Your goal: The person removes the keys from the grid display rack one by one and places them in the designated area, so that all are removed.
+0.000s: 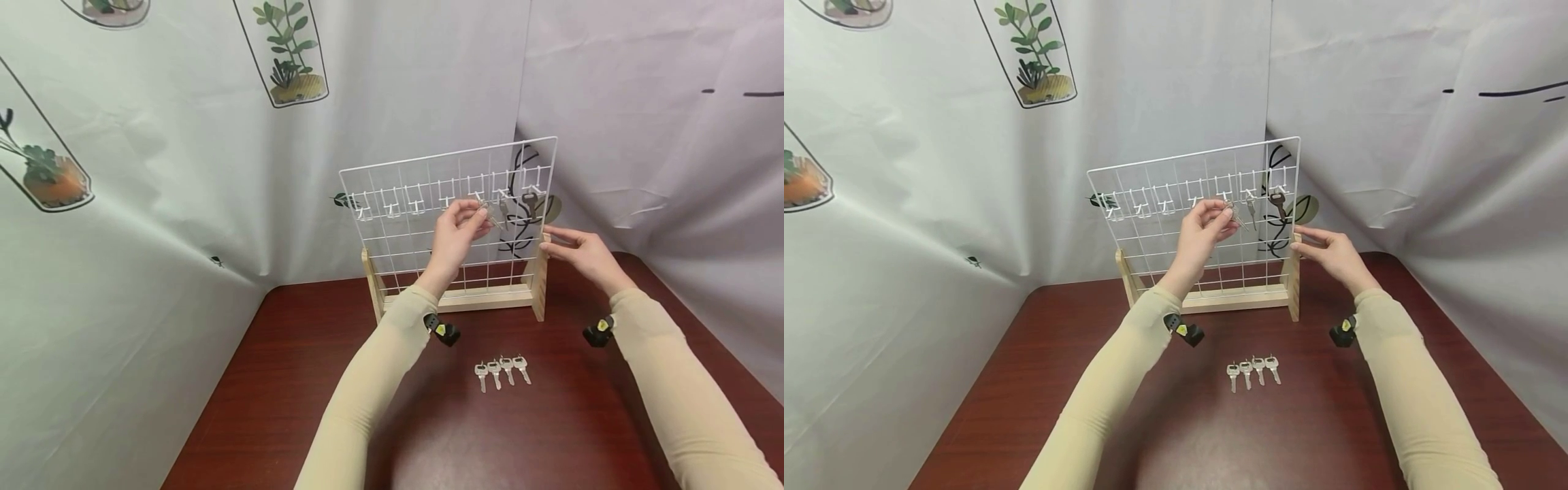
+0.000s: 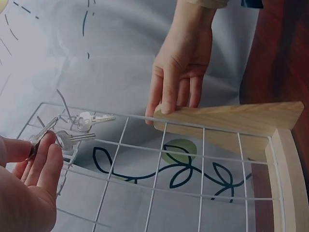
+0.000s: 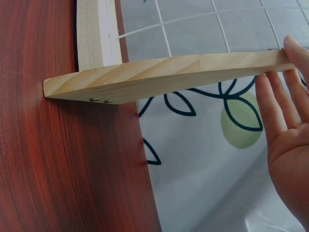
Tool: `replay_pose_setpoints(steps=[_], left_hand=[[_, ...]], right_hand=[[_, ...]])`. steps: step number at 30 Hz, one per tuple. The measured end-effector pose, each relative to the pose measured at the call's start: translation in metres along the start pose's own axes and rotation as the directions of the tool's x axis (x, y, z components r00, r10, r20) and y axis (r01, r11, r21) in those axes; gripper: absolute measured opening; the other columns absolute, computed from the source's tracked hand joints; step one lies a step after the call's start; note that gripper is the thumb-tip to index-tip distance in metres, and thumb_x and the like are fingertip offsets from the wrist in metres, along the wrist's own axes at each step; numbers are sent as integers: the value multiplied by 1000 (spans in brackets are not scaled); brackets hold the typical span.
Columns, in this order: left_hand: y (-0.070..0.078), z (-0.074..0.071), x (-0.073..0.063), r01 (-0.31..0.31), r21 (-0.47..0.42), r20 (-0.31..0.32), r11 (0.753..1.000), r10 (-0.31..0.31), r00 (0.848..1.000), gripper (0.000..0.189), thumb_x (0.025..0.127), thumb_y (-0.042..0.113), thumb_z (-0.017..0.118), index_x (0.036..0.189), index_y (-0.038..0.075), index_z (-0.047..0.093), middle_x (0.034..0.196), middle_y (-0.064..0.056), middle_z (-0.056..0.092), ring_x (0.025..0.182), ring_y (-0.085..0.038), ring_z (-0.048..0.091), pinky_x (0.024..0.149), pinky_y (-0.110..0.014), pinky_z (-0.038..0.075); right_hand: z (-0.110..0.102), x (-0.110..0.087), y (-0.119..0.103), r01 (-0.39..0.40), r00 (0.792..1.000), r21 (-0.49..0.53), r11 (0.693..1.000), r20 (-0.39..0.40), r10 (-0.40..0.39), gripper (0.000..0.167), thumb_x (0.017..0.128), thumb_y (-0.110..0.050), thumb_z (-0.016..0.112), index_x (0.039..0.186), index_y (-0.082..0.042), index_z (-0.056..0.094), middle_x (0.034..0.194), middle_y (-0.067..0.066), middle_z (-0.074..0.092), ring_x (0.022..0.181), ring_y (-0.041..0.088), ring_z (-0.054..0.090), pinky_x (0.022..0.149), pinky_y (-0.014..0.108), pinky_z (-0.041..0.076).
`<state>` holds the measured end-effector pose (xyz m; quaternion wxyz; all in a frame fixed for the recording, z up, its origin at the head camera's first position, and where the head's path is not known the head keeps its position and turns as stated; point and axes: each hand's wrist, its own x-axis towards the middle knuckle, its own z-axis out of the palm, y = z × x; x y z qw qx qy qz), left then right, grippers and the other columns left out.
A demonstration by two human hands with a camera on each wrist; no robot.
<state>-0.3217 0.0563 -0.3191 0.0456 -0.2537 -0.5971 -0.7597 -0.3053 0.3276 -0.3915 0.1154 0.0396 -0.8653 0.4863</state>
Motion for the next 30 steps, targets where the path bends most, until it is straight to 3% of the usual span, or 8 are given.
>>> replay_pose_setpoints(steps=[5,11,15,23,30], left_hand=[[2,-1,-3,-10,8,15,1000,10,1000,17,99,-1,60,113,-10,59,100,-19,69,77,-13,67,81,-35,60],[1,-4,-7,-20,35,36,999,19,999,16,99,0,60,112,-10,60,101,-20,69,77,-14,68,80,-34,61],[0,-8,-11,-35,62,73,997,30,997,16,100,4,61,110,-9,61,100,-19,69,78,-17,69,80,-34,61],[3,-19,-26,-59,122,164,991,39,986,17,101,11,63,107,-5,64,97,-17,70,86,-25,73,81,-33,60],[4,-31,-39,-65,169,167,983,37,985,20,101,17,64,106,-2,67,100,-12,71,89,-26,73,81,-34,60]], right_hand=[[2,2,1,7,1000,33,999,6,-7,65,92,-45,73,146,-14,55,110,-26,65,91,-9,65,85,5,41],[2,2,2,0,1000,79,997,21,-1,65,92,-41,74,147,-12,54,105,-29,66,91,-7,67,84,6,44],[2,0,2,-10,1000,103,995,27,8,66,92,-40,74,148,-11,52,111,-27,65,92,-6,67,83,7,46],[1,-2,-1,-16,1000,95,995,27,14,66,93,-41,73,148,-11,51,108,-31,63,91,-8,67,82,6,46],[1,-1,-2,-9,1000,94,996,27,6,68,92,-42,73,148,-10,51,107,-30,63,90,-7,67,81,7,47]])
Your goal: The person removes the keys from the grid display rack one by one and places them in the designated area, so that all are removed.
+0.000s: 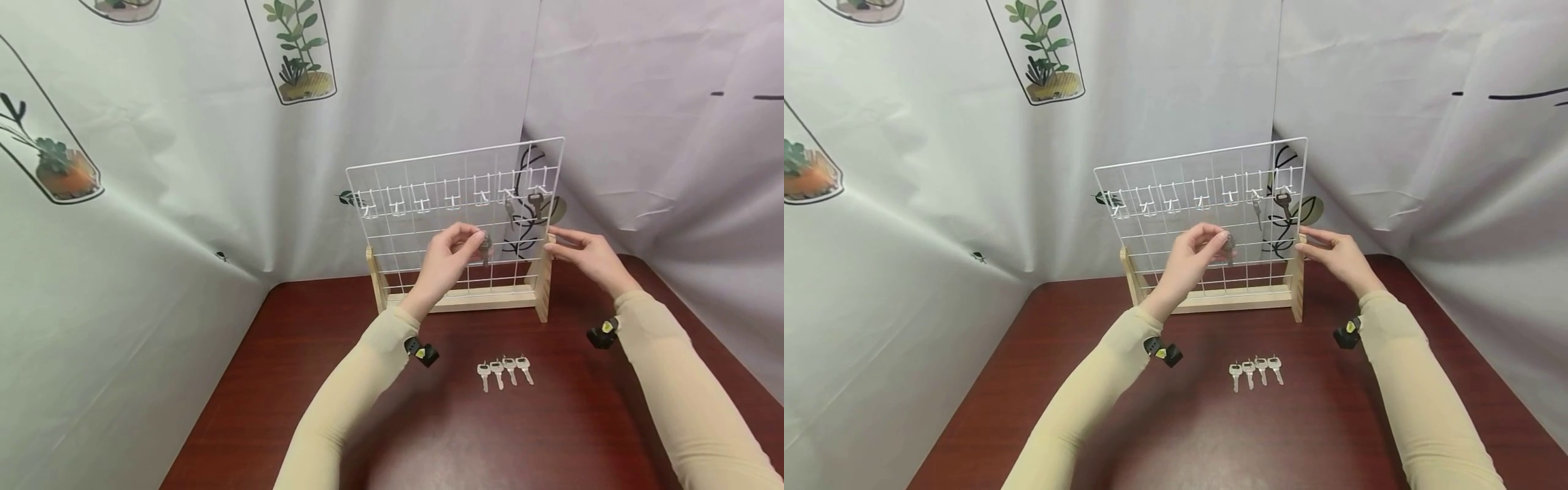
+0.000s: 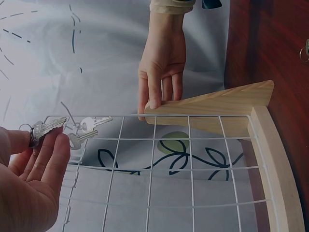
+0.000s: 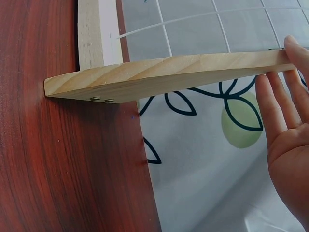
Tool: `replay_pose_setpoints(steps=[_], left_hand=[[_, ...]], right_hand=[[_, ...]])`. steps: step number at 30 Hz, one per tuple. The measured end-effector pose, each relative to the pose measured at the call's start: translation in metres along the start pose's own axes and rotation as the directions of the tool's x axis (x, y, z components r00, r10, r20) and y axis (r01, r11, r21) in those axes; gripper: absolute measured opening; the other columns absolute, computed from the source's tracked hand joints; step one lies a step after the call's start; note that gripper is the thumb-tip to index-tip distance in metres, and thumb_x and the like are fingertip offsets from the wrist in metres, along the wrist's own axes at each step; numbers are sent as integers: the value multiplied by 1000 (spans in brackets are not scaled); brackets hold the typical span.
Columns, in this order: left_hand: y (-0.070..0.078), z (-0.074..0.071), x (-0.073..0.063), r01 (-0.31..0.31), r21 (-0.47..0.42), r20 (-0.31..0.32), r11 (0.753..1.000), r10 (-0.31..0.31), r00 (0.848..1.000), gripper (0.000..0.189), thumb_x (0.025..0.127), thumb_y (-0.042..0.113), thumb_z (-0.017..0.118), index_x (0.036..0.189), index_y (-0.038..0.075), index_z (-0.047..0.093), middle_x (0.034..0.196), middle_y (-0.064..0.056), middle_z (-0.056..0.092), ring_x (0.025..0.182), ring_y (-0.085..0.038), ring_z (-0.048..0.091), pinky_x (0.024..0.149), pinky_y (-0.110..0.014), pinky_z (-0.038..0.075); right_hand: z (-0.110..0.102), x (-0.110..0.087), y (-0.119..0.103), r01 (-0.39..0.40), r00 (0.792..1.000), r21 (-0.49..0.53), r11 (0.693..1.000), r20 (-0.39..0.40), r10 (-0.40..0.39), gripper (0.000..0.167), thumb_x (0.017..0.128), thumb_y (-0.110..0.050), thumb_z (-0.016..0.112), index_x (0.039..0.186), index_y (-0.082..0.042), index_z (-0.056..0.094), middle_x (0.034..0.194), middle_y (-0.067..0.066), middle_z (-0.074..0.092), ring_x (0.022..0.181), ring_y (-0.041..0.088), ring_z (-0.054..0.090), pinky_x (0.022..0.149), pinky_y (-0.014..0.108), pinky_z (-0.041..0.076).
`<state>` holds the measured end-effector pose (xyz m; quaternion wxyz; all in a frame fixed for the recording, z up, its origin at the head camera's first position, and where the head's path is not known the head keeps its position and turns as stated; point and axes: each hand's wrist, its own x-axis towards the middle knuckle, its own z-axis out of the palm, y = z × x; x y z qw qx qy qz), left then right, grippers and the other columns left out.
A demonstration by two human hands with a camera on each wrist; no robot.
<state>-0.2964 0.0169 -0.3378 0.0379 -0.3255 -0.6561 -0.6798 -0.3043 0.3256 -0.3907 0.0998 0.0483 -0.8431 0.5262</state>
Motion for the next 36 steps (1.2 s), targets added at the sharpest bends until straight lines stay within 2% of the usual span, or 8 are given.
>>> replay_pose_setpoints(steps=[8,14,19,24,31,36], left_hand=[[-1,-9,-12,-11,58,1,998,11,1000,25,102,19,62,110,-4,69,105,-16,71,89,-18,72,83,-37,60],[-1,-15,-21,-22,143,8,990,21,1000,25,102,22,63,113,0,69,105,-11,72,88,-15,71,82,-37,60],[-2,-18,-28,-18,112,32,994,15,999,20,102,16,63,111,-1,67,100,-15,72,85,-16,72,82,-35,60],[-4,-20,-35,3,79,43,997,-6,999,19,101,12,62,111,-4,65,102,-16,71,87,-16,72,83,-39,60],[-8,-24,-43,7,134,23,991,-10,1000,13,98,11,66,107,2,67,107,-11,70,83,-13,71,79,-32,60],[-10,-25,-49,18,117,39,993,-23,999,13,98,7,65,109,0,67,107,-15,70,84,-11,69,82,-31,59]], right_hand=[[1,2,3,-4,1000,10,1000,-2,4,66,93,-41,73,148,-12,51,109,-31,63,90,-7,67,82,7,47],[1,2,3,-3,1000,11,1000,1,3,66,93,-40,73,148,-11,51,107,-31,63,90,-7,67,81,8,48],[1,2,3,4,1000,9,1000,-4,-4,68,93,-40,72,148,-7,50,103,-32,63,90,-7,67,80,8,49],[2,1,1,7,1000,20,1000,-10,-7,69,93,-40,72,148,-6,50,103,-31,64,89,-7,67,80,9,50],[1,0,1,-1,1000,13,1000,4,1,67,94,-38,72,149,-8,49,107,-30,63,89,-8,67,80,7,48],[2,1,0,11,1000,16,1000,-5,-11,66,94,-37,72,148,-8,50,106,-31,63,88,-8,67,80,8,49]])
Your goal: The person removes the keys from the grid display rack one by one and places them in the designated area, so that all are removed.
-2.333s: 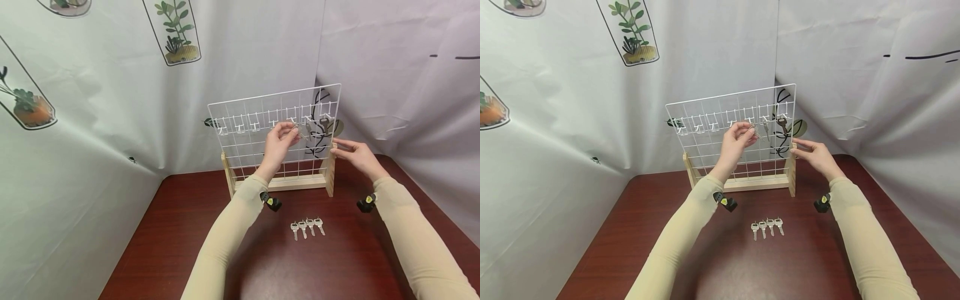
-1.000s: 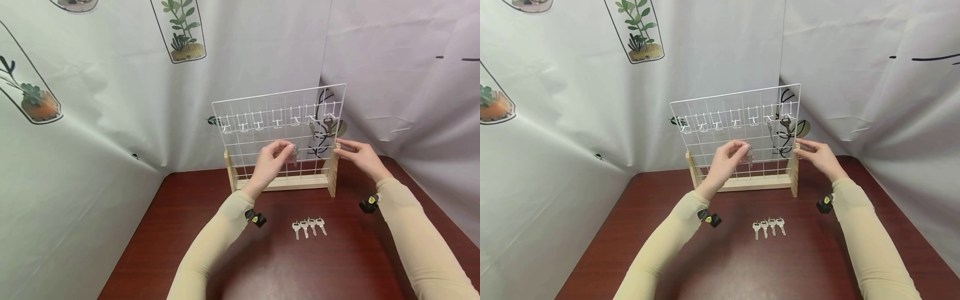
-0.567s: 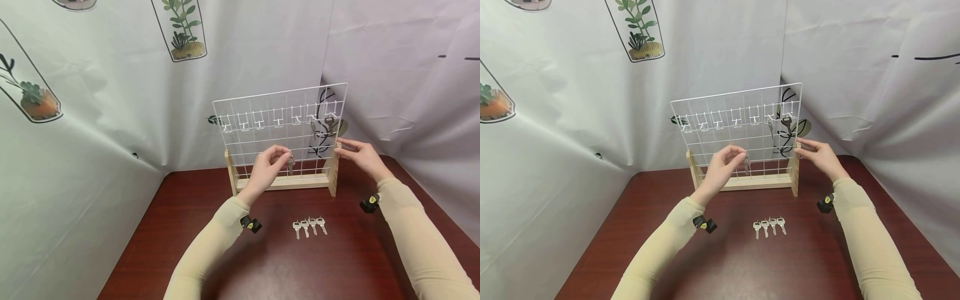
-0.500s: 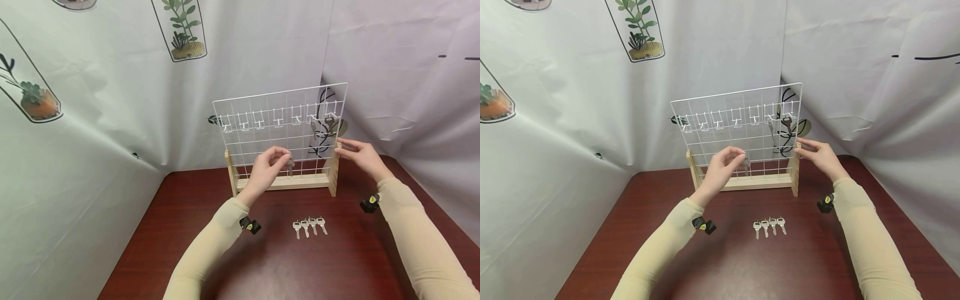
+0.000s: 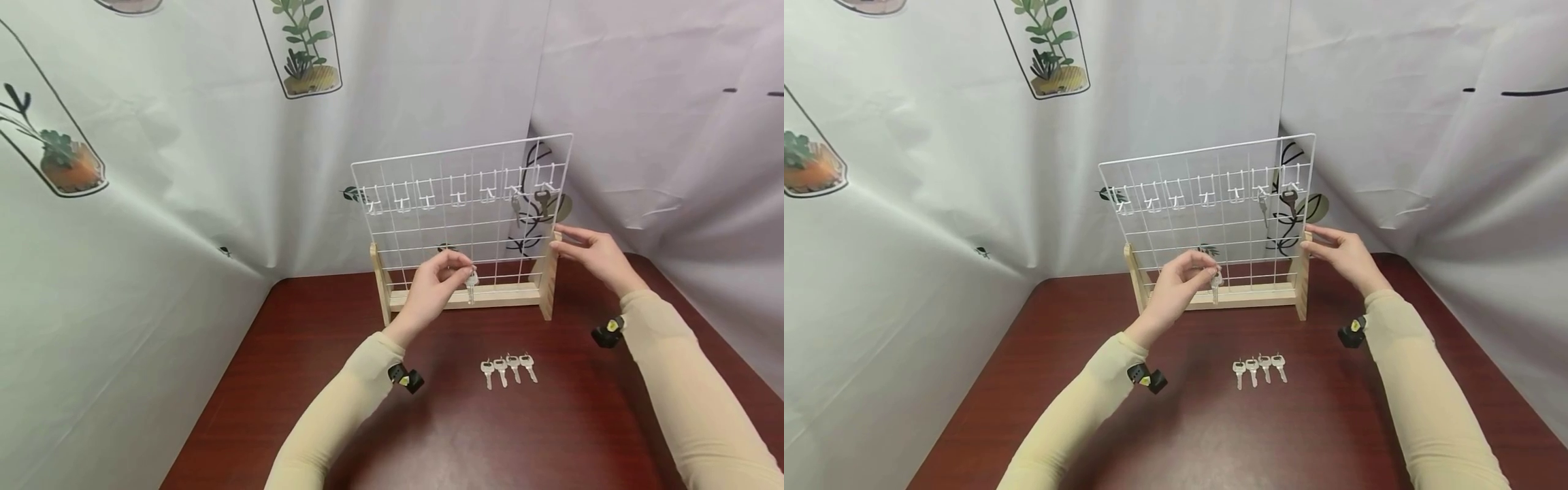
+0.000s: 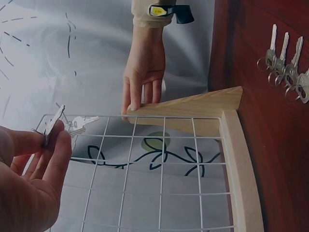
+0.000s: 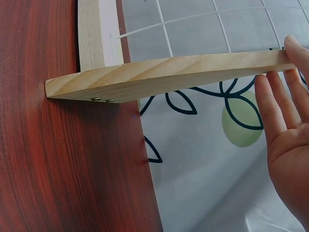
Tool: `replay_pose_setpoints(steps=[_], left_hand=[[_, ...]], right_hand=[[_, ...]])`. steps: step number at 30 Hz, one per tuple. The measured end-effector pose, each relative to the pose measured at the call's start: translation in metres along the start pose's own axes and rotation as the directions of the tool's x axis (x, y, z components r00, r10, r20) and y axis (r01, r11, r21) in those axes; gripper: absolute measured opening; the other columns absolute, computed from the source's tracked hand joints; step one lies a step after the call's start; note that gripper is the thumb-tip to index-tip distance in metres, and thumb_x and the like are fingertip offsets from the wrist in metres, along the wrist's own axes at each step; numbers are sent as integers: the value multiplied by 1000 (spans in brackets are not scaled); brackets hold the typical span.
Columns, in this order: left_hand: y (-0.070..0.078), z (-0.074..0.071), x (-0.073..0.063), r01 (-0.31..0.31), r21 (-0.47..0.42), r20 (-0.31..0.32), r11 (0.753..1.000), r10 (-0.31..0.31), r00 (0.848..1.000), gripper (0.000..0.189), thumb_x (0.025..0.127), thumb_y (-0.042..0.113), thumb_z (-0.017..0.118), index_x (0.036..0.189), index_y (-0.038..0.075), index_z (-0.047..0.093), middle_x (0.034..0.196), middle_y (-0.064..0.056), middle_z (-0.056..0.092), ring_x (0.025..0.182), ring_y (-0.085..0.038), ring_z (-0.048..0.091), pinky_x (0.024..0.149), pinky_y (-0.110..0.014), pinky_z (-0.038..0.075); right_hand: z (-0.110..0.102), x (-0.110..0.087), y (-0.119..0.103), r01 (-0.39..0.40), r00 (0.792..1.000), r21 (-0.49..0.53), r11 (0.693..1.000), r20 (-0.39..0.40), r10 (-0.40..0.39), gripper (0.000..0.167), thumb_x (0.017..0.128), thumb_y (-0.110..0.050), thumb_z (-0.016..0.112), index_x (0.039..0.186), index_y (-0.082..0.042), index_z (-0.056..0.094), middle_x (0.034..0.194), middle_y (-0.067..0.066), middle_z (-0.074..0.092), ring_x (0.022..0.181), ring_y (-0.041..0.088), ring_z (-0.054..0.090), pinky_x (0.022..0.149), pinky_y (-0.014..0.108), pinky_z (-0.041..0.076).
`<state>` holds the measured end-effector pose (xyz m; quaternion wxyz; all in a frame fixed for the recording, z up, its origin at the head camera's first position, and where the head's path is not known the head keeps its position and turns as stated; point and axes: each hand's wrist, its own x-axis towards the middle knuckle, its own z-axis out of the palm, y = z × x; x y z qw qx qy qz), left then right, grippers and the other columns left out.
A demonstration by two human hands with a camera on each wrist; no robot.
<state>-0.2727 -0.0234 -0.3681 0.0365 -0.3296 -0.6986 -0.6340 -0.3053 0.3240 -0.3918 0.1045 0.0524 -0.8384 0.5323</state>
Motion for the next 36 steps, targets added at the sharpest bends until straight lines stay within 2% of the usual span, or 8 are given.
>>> replay_pose_setpoints(steps=[7,12,19,24,30,32,34,36], left_hand=[[-7,-2,-7,46,58,2,997,-46,999,17,100,6,62,114,-2,69,115,-13,69,96,-20,70,85,-29,58],[-12,-3,-10,76,67,19,995,-78,997,17,101,3,59,112,-1,71,120,-13,68,103,-22,69,88,-35,58],[-18,-7,-13,121,-4,-1,993,-121,993,16,100,0,59,110,-4,70,115,-16,68,102,-17,67,91,-46,57],[-21,-8,-14,156,-36,10,987,-155,988,15,100,1,59,111,-4,69,116,-16,68,100,-14,67,88,-38,58],[-25,-8,-15,156,-19,47,988,-155,987,13,99,0,61,110,-5,66,110,-20,70,92,-16,71,87,-41,59],[-27,-7,-15,150,-8,56,989,-149,987,14,98,1,62,110,-5,66,109,-19,70,90,-16,71,87,-44,58],[-28,-7,-16,152,0,52,988,-151,987,14,98,3,63,110,-4,67,108,-17,71,90,-16,71,86,-42,59],[-29,-7,-17,154,-12,44,988,-154,987,16,98,5,65,111,-4,69,109,-15,72,91,-14,71,88,-46,58]], right_hand=[[3,0,1,-5,1000,24,1000,4,5,68,94,-38,72,148,-5,49,104,-33,62,88,-8,67,80,9,50],[2,0,1,4,1000,32,999,0,-4,66,94,-36,72,148,-5,49,103,-33,62,88,-8,67,81,8,50],[0,3,0,9,1000,17,1000,-3,-9,66,94,-36,72,148,-5,50,107,-29,62,88,-8,67,81,10,51],[1,3,0,9,1000,16,1000,4,-9,65,95,-34,72,148,-5,50,108,-30,62,89,-8,67,81,11,52],[1,3,0,5,1000,36,999,7,-5,64,95,-33,72,148,-6,50,104,-32,63,89,-9,67,81,10,51],[0,2,-1,6,1000,39,999,6,-6,64,95,-34,72,148,-5,49,103,-32,63,89,-9,67,81,10,51],[0,2,0,8,1000,46,999,6,-8,64,95,-33,72,148,-4,49,102,-32,63,89,-9,67,81,10,51],[1,2,0,9,1000,45,999,4,-10,64,95,-33,72,148,-4,49,102,-32,63,89,-9,67,81,10,51]])
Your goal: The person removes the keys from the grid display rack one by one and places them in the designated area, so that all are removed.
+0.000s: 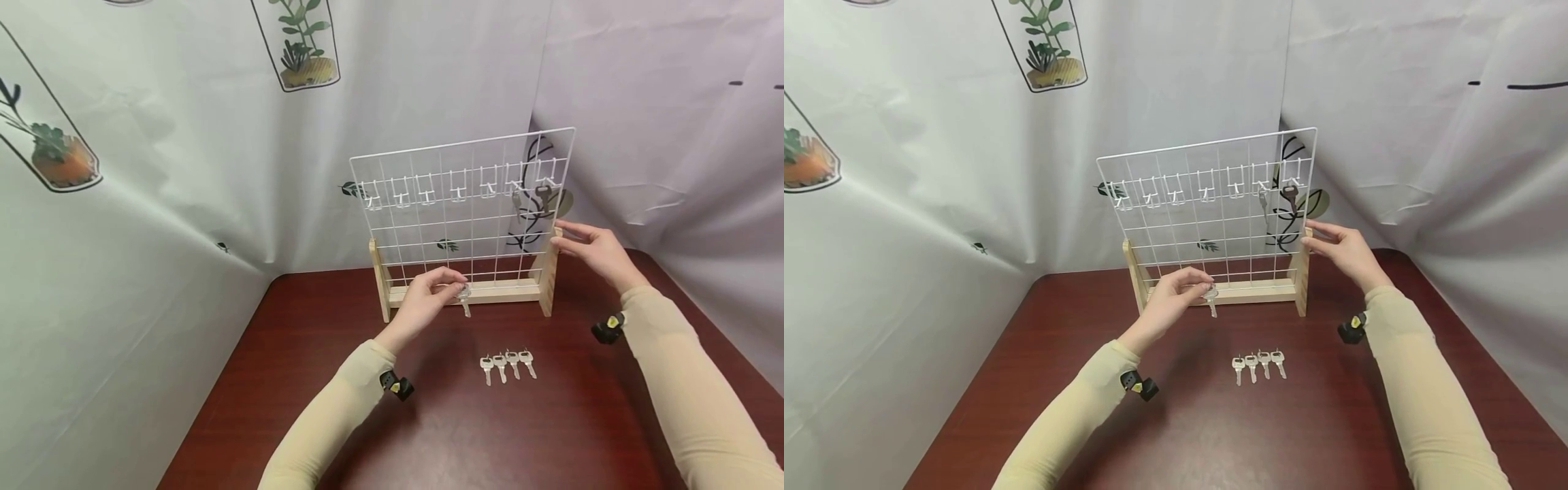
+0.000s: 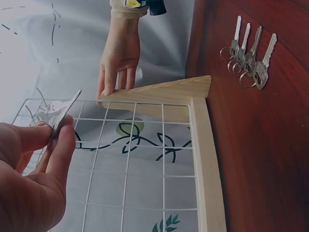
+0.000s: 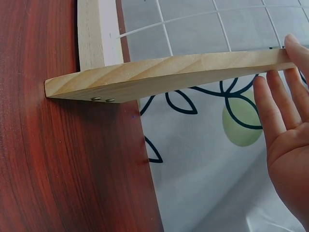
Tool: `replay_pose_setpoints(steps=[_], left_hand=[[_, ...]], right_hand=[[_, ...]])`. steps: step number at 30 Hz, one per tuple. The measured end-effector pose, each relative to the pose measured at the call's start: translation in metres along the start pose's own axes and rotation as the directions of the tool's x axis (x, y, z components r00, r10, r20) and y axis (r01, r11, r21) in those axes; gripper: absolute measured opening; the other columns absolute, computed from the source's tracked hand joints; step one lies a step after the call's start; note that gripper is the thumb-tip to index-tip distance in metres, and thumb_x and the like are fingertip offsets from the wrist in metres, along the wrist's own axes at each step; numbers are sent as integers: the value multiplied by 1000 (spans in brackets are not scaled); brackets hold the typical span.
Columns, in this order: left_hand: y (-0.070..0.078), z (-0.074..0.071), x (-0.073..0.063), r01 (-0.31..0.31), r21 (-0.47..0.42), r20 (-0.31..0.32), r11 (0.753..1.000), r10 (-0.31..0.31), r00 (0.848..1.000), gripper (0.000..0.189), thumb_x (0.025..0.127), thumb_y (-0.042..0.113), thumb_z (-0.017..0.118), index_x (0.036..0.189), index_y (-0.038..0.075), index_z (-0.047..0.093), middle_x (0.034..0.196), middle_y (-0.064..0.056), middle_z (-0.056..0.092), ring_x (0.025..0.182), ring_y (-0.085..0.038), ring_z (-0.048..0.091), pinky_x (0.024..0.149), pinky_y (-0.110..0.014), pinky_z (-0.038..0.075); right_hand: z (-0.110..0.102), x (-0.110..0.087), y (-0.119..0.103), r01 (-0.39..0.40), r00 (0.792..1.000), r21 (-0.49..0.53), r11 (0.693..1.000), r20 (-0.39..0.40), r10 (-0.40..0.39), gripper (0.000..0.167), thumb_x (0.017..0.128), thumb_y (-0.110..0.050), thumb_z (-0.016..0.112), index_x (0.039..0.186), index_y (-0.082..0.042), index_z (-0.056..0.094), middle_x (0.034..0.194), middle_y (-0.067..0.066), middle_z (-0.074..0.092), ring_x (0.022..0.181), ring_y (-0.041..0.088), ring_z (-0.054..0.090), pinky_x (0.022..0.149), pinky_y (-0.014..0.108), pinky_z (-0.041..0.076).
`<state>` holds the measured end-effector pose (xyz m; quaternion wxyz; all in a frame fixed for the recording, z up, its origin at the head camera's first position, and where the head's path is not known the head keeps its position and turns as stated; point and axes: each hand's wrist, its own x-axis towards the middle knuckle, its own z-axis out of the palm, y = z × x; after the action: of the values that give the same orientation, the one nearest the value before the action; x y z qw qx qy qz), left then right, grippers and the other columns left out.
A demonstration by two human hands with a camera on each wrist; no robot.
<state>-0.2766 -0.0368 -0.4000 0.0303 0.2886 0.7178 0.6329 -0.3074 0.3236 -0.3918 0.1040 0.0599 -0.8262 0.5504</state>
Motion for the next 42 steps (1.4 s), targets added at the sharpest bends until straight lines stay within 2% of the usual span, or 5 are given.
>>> replay_pose_setpoints(steps=[4,9,26,32,42], left_hand=[[-1,-1,-2,-1,-21,-24,1000,1,1000,17,96,8,68,110,-1,73,109,-12,73,93,-13,71,90,-47,57],[-2,-1,-4,-20,-37,-41,999,18,999,18,97,9,67,112,1,74,111,-19,72,99,-15,71,87,-37,59],[-6,-1,-9,20,-48,-30,999,-22,999,17,96,4,66,108,-3,75,111,-10,73,94,-13,69,84,-50,59],[-9,-1,-12,46,-51,-34,998,-48,998,14,96,1,65,106,-5,74,115,-16,71,93,-17,68,81,-44,60],[-10,-2,-11,33,-71,-87,997,-39,995,19,97,0,63,115,-6,67,113,-24,69,92,-15,68,83,-55,58]], right_hand=[[0,1,-1,2,1000,-2,1000,2,-2,65,95,-33,72,148,-4,49,102,-32,64,89,-8,67,80,10,51],[0,3,-3,-6,1000,12,1000,5,6,66,95,-34,72,148,-5,49,103,-32,64,90,-8,67,83,12,52],[1,2,-5,-3,1000,13,1000,5,3,65,95,-33,72,148,-3,49,103,-31,64,90,-8,67,84,13,52],[1,0,-3,-6,1000,-12,1000,3,6,66,95,-35,72,148,-4,49,105,-32,62,89,-9,67,81,10,51],[-1,-1,0,-17,1000,-17,1000,9,17,66,95,-36,72,149,-7,49,105,-30,63,90,-9,67,81,8,50]])
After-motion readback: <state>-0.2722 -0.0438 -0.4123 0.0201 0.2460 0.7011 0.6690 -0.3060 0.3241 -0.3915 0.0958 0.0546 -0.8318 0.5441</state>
